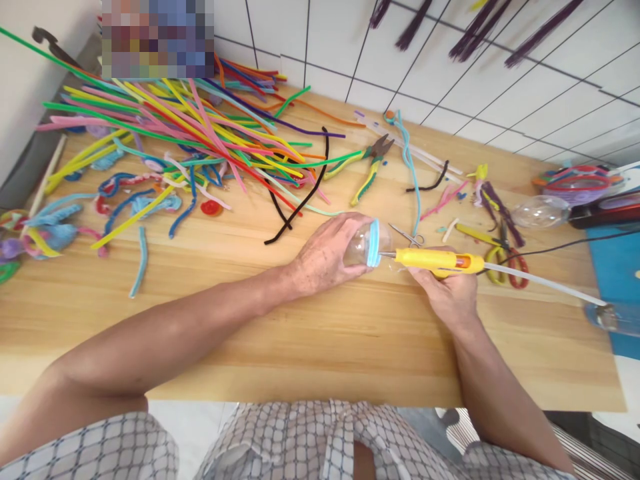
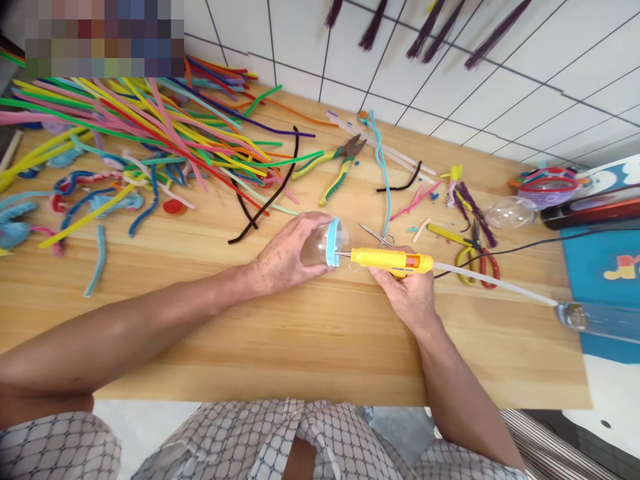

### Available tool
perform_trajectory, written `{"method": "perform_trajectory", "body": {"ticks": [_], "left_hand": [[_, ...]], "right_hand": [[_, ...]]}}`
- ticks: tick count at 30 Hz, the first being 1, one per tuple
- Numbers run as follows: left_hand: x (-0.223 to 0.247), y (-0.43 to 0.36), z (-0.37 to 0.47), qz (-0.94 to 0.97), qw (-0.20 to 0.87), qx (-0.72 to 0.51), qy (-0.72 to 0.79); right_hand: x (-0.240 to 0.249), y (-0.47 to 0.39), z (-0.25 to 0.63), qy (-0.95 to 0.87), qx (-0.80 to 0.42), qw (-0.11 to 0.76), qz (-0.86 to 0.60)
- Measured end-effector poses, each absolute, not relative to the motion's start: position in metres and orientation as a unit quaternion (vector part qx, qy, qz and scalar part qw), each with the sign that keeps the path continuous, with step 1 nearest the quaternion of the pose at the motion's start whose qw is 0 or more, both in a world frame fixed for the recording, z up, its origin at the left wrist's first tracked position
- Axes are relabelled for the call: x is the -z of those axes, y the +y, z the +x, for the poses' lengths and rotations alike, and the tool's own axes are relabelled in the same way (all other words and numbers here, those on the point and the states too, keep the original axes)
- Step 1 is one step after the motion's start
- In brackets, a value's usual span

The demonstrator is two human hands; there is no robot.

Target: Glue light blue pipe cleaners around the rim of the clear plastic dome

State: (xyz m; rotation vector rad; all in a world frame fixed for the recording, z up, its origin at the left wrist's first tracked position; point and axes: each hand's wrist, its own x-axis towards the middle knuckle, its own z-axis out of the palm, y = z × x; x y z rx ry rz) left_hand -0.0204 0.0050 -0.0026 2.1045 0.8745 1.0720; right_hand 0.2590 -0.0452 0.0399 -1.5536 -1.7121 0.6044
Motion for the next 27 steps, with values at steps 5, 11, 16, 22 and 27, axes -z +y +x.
{"method": "perform_trajectory", "body": {"ticks": [5, 11, 16, 22, 27], "left_hand": [[0.003, 0.005, -0.020, 0.796, 0.308, -0.402, 0.330], [0.003, 0.005, -0.020, 0.797, 0.300, -0.406, 0.332], [0.004, 0.005, -0.020, 0.799, 0.298, -0.412, 0.323], [0.004, 0.005, -0.020, 0.799, 0.296, -0.414, 0.320], [0.003, 0.005, -0.020, 0.799, 0.296, -0.405, 0.331]], "right_hand": [[-0.040, -0.045, 0.259, -0.664, -0.238, 0.362, -0.609], [-0.039, -0.045, 0.260, -0.667, -0.232, 0.365, -0.606], [-0.035, -0.047, 0.263, -0.663, -0.238, 0.365, -0.609], [-0.031, -0.049, 0.265, -0.645, -0.255, 0.365, -0.621], [-0.030, -0.048, 0.265, -0.645, -0.258, 0.369, -0.618]]}}
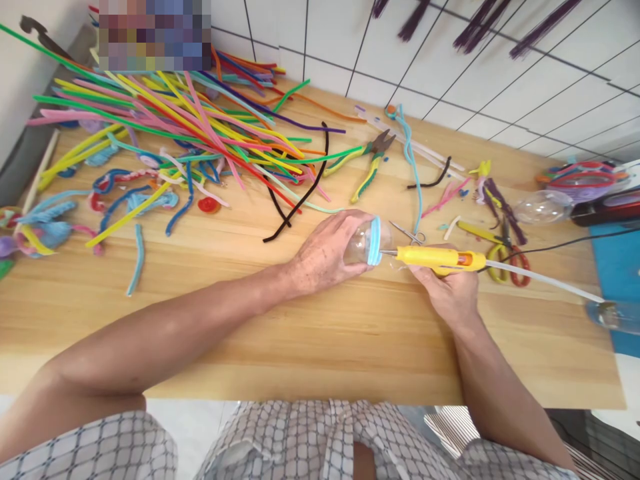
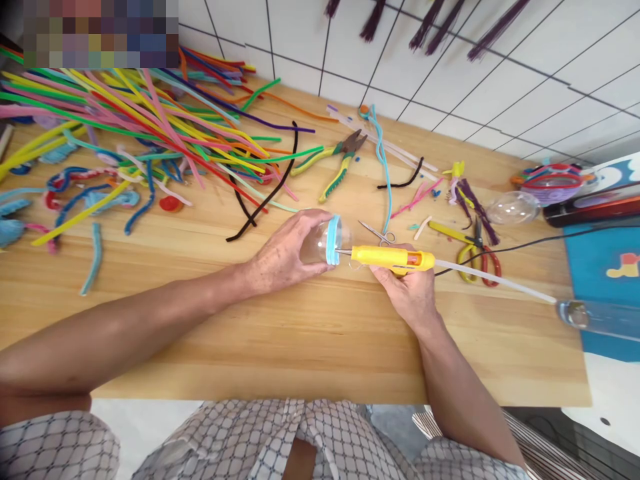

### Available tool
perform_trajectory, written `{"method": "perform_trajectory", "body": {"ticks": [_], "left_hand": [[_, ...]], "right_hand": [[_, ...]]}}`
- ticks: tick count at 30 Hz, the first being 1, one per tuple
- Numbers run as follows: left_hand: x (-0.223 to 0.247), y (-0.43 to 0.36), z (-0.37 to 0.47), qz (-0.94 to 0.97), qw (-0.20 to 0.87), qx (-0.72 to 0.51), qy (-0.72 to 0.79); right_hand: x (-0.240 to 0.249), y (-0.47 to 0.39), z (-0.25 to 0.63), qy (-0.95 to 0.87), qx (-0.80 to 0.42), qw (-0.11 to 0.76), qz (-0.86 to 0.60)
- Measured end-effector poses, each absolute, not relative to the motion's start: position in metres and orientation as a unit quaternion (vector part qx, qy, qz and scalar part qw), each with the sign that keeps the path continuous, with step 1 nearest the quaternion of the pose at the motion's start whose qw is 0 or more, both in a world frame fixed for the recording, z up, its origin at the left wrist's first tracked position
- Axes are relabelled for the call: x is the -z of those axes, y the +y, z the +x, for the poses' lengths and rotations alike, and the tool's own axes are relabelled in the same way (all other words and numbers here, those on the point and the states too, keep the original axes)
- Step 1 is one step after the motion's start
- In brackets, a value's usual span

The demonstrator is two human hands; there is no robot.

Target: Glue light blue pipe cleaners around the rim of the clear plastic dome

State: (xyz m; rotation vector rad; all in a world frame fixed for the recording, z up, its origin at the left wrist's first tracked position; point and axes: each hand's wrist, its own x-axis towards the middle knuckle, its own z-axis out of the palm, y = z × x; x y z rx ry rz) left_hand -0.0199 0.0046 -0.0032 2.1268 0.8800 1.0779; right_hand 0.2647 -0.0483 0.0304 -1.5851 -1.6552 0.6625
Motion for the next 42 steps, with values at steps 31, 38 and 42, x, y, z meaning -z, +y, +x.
{"method": "perform_trajectory", "body": {"ticks": [31, 38, 42], "left_hand": [[0.0010, 0.0041, -0.0211, 0.812, 0.287, -0.392, 0.325], [-0.0002, 0.0038, -0.0216, 0.811, 0.289, -0.394, 0.322], [-0.0003, 0.0035, -0.0207, 0.807, 0.295, -0.391, 0.331]], "right_hand": [[-0.0331, -0.0497, 0.2649, -0.657, -0.237, 0.379, -0.606], [-0.0332, -0.0490, 0.2636, -0.644, -0.231, 0.390, -0.617], [-0.0339, -0.0493, 0.2636, -0.643, -0.231, 0.381, -0.623]]}}
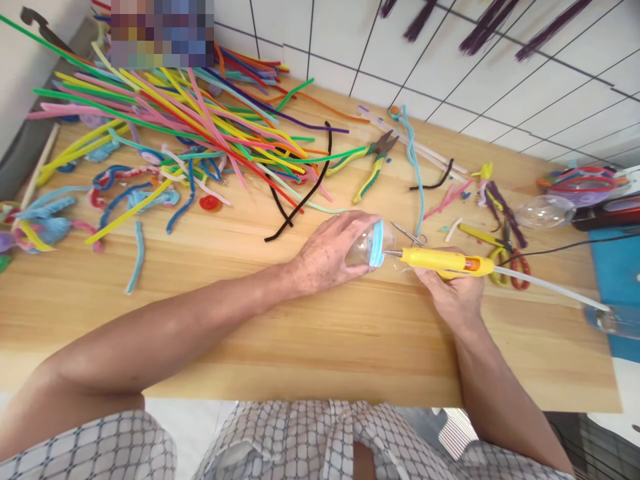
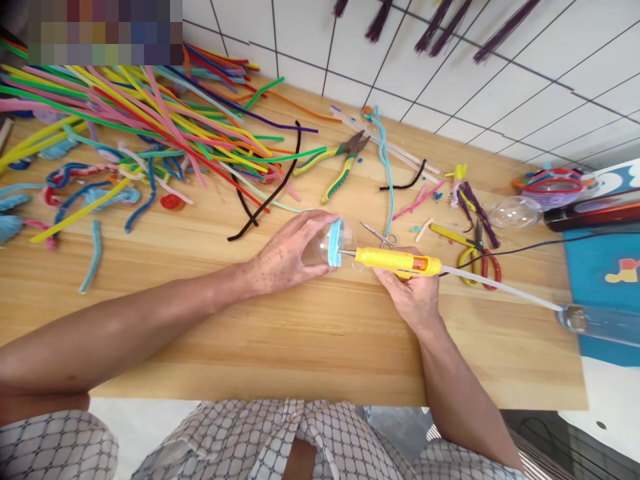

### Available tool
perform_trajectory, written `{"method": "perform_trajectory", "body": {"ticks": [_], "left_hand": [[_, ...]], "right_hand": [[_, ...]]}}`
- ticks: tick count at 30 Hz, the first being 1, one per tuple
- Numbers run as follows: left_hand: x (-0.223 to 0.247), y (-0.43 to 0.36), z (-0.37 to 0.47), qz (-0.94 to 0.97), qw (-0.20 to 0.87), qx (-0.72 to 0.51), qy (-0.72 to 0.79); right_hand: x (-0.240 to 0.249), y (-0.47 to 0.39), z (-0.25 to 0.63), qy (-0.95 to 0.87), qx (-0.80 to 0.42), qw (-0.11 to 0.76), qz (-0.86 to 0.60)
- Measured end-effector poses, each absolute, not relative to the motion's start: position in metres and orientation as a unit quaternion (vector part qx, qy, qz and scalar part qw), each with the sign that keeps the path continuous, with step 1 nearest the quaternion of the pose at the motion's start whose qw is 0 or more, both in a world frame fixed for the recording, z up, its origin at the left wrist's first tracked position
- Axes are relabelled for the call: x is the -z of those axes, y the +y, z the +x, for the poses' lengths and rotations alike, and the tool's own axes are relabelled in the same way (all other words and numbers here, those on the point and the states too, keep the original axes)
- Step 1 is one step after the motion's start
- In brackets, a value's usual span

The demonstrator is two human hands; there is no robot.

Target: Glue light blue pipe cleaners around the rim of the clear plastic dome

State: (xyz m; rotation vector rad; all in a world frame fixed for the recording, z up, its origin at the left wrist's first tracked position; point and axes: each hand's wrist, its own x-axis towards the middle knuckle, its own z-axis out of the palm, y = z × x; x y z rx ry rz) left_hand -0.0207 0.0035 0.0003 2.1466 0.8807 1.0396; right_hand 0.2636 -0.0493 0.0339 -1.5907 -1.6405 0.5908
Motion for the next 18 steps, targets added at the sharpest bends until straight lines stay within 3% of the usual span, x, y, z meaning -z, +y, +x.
{"method": "perform_trajectory", "body": {"ticks": [18], "left_hand": [[-0.0001, 0.0039, -0.0205, 0.810, 0.289, -0.391, 0.328]], "right_hand": [[-0.0363, -0.0485, 0.2637, -0.656, -0.224, 0.371, -0.618]]}}
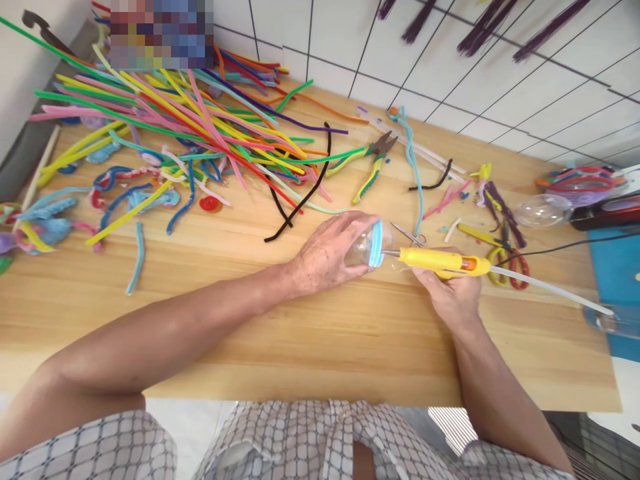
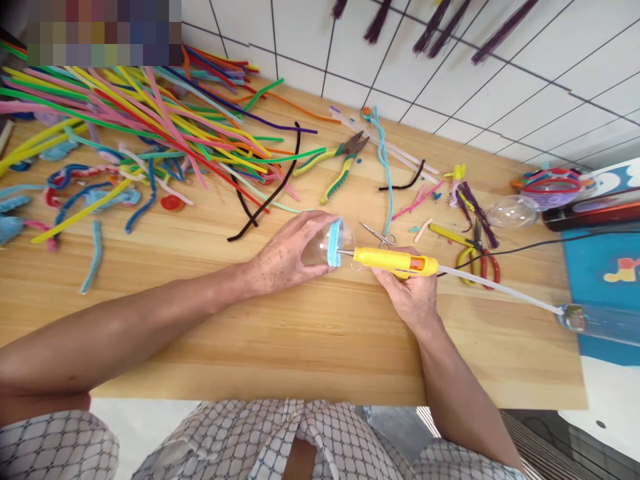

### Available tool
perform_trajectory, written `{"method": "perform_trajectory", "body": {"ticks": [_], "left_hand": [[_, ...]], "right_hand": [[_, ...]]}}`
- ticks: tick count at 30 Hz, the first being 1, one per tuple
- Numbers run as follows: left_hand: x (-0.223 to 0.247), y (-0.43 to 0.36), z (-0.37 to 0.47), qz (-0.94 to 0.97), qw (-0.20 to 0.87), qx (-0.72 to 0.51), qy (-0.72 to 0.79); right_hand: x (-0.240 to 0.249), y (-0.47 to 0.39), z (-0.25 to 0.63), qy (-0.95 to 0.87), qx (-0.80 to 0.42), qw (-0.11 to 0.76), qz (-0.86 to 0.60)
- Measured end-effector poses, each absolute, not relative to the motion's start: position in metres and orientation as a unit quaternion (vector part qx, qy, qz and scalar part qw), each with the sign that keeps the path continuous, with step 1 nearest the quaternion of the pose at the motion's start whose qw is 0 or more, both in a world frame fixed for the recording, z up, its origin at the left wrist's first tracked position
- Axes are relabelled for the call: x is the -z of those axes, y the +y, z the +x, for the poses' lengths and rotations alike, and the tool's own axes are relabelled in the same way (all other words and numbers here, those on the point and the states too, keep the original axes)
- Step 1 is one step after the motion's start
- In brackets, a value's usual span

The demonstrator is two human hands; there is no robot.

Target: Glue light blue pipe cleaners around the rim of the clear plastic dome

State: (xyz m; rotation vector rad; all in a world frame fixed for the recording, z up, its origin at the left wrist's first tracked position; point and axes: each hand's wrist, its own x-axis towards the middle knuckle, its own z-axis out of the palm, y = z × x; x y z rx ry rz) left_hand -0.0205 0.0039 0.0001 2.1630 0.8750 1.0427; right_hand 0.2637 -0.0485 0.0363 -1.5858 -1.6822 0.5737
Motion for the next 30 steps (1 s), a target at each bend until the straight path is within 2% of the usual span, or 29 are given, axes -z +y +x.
{"method": "perform_trajectory", "body": {"ticks": [30], "left_hand": [[0.0008, 0.0043, -0.0201, 0.811, 0.284, -0.395, 0.326]], "right_hand": [[-0.0287, -0.0491, 0.2654, -0.636, -0.244, 0.379, -0.626]]}}
